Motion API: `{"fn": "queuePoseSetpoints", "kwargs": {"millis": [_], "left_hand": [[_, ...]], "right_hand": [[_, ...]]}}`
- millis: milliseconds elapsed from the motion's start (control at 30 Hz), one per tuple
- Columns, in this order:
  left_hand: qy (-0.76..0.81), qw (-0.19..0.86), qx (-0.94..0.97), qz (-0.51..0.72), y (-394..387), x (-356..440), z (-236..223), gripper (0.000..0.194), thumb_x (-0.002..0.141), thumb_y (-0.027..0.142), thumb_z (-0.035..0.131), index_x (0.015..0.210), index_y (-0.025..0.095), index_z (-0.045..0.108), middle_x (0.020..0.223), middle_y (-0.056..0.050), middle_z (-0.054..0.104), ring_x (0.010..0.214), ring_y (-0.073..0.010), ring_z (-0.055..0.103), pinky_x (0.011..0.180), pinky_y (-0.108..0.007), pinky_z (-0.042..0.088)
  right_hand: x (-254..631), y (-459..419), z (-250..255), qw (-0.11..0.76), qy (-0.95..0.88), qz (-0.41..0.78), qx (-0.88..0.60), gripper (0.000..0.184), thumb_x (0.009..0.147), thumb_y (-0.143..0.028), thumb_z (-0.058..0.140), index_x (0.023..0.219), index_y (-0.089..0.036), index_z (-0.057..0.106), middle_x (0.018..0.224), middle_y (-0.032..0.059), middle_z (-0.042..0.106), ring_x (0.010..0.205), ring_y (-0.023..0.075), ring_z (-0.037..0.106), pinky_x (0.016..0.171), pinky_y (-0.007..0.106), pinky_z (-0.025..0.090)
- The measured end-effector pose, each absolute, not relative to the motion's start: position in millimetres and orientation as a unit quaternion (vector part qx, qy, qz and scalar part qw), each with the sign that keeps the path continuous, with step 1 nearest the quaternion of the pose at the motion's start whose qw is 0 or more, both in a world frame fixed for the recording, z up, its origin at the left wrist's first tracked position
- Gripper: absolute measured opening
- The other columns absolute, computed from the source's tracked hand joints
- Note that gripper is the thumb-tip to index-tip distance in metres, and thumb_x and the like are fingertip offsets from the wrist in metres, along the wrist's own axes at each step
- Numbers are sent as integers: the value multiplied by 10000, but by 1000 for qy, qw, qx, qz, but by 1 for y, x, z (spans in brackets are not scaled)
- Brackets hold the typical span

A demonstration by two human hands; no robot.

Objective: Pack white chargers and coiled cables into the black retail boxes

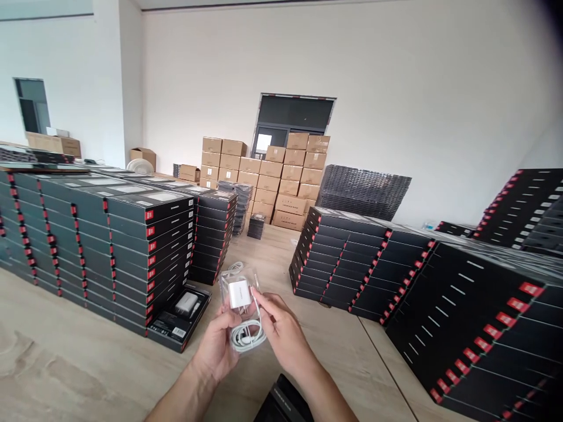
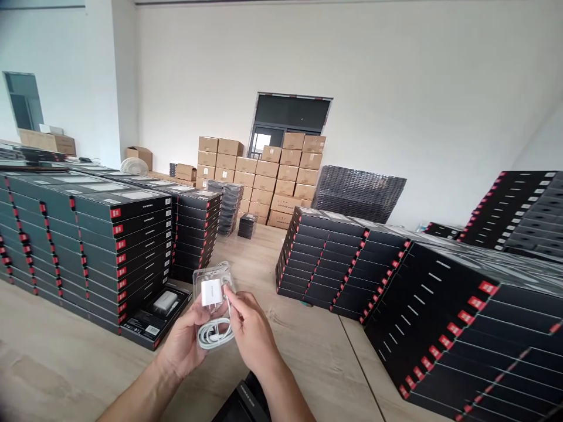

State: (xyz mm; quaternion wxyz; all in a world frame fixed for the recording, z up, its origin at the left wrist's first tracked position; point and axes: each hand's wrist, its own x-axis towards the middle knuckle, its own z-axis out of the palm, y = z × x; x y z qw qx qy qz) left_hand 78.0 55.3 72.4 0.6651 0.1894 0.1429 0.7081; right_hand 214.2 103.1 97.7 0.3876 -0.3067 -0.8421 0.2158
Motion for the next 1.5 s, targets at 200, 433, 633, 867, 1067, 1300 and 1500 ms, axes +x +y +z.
{"fn": "queuePoseSetpoints", "kwargs": {"millis": [200,433,633,867,1067,1300,1500], "left_hand": [[122,676,190,702,56,79,69,443,622,56,586,1043,189,630,810,-13,711,691,-168,675,777,-344,534],[145,673,207,695,56,71,71,592,619,84,600,1199,204,584,975,-63,739,893,-240,700,824,-370,533],[104,675,235,692,57,67,74,555,625,75,572,1167,192,601,1068,-81,723,1020,-272,666,862,-407,524],[110,680,226,689,56,71,74,650,621,72,550,1256,211,539,1080,-88,715,1026,-289,660,816,-420,539],[108,687,226,682,57,74,69,668,626,76,552,1283,195,524,969,-81,732,947,-287,687,849,-440,522],[99,726,252,632,54,70,70,584,607,44,511,1184,102,579,1059,-162,718,1023,-316,663,836,-435,511],[138,763,273,569,50,75,72,636,590,56,522,1224,110,539,982,-161,733,920,-301,696,773,-406,515]], "right_hand": [[205,98,84,378,-839,144,-362,456,954,-226,373,1381,-360,465,1078,47,634,912,172,643,796,283,537],[213,99,95,426,-775,354,-305,412,913,-297,497,1322,-317,548,1427,43,478,1312,227,436,1083,404,382],[228,101,96,373,-691,537,-309,719,819,-264,632,1463,-301,315,1309,85,570,1045,201,612,868,359,514],[220,100,91,353,-667,555,-351,797,756,-211,642,1472,-228,291,1158,93,618,612,110,591,533,254,478],[220,94,102,347,-681,530,-367,755,717,-152,638,1423,-258,393,954,26,672,524,96,552,482,233,446],[236,106,112,389,-623,583,-346,562,783,-397,689,1300,-219,559,976,61,681,802,192,657,716,319,504],[229,107,108,450,-541,635,-318,547,754,-423,719,1258,-262,581,923,35,674,754,180,640,586,273,516]]}}
